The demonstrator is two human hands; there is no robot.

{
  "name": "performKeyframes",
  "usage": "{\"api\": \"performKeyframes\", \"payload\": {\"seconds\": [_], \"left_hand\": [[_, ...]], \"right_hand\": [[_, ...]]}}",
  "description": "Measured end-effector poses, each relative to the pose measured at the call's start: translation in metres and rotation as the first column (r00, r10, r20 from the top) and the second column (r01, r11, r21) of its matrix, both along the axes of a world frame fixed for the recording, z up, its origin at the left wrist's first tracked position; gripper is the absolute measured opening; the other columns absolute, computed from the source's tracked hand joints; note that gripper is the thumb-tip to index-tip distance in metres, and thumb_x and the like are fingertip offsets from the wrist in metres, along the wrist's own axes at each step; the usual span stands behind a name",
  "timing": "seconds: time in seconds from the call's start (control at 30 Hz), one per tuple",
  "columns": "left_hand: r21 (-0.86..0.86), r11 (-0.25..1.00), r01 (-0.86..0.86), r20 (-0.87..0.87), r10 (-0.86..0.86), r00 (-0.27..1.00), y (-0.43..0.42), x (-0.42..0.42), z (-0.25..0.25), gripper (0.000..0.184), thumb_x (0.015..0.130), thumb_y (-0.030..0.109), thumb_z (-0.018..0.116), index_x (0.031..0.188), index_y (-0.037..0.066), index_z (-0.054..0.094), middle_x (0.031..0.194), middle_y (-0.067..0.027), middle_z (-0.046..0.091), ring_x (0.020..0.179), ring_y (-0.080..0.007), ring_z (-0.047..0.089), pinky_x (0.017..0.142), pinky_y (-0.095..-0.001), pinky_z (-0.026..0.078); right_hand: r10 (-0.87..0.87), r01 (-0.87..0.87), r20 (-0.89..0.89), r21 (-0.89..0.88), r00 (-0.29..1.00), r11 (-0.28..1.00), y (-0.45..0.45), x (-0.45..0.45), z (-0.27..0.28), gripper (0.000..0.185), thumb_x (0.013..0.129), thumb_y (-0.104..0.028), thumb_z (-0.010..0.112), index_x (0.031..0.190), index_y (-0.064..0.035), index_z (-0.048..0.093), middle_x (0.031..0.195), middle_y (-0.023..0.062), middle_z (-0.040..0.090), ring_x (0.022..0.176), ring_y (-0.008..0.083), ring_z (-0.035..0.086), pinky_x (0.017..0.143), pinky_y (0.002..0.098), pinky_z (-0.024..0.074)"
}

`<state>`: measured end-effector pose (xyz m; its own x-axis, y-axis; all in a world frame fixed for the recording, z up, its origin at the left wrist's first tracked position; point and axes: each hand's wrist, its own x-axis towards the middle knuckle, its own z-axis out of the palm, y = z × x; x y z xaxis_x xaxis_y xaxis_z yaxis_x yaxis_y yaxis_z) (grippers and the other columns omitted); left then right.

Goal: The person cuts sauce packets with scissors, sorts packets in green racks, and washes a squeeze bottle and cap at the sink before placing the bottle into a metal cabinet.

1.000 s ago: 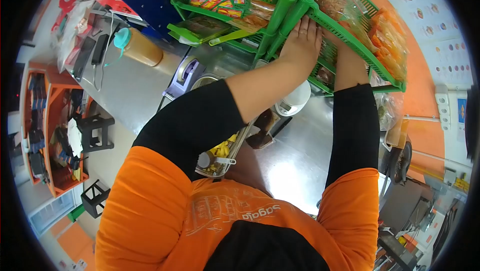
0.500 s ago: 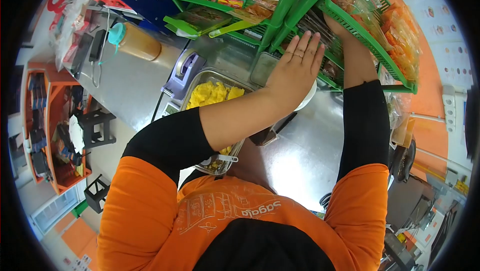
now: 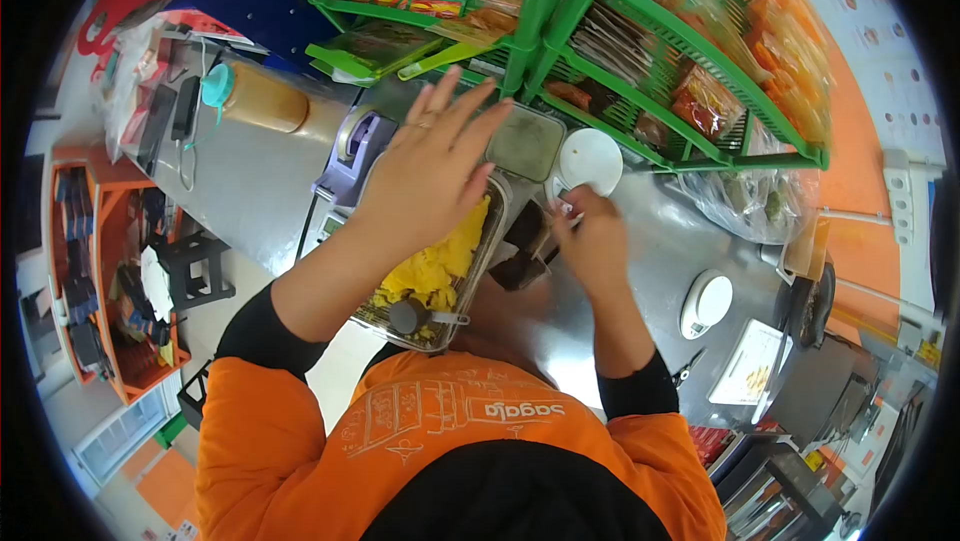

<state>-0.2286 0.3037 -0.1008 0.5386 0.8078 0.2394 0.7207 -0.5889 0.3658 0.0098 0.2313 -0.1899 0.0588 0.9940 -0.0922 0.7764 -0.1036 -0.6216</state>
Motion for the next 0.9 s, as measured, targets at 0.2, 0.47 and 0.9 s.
{"api": "performKeyframes", "payload": {"seconds": [0.2,0.47,0.9], "left_hand": [[-0.056,0.992,-0.115,-0.021,0.114,0.993,-0.036,-0.020,0.007,0.057,0.087,0.011,0.065,0.142,0.009,0.048,0.149,-0.0131,0.044,0.145,-0.0440,0.028,0.117,-0.0534,0.026],[-0.086,0.968,-0.237,-0.020,0.236,0.971,-0.073,-0.068,0.001,0.057,0.085,0.009,0.066,0.140,0.010,0.049,0.146,-0.0132,0.045,0.144,-0.0449,0.029,0.117,-0.0567,0.025],[-0.115,0.993,-0.015,0.036,0.019,0.999,-0.073,-0.026,-0.003,0.056,0.088,0.012,0.066,0.141,0.009,0.049,0.146,-0.0121,0.046,0.145,-0.0431,0.027,0.118,-0.0558,0.025]], "right_hand": [[0.043,-0.113,0.266,0.253,0.963,0.961,-0.024,-0.031,-0.065,0.033,0.078,-0.018,0.079,0.104,-0.0061,0.061,0.098,0.0135,0.065,0.097,0.0340,0.061,0.084,0.0441,0.0486],[0.073,-0.107,-0.185,-0.180,0.980,0.978,-0.049,-0.013,-0.055,0.035,0.077,-0.015,0.078,0.107,-0.0089,0.061,0.112,0.0134,0.062,0.110,0.0355,0.055,0.087,0.0472,0.0454],[0.351,-0.401,-0.266,-0.161,0.898,0.902,-0.049,0.004,-0.041,0.032,0.084,-0.021,0.074,0.107,-0.0026,0.061,0.111,0.0133,0.061,0.097,0.0315,0.061,0.081,0.0439,0.0510]]}}
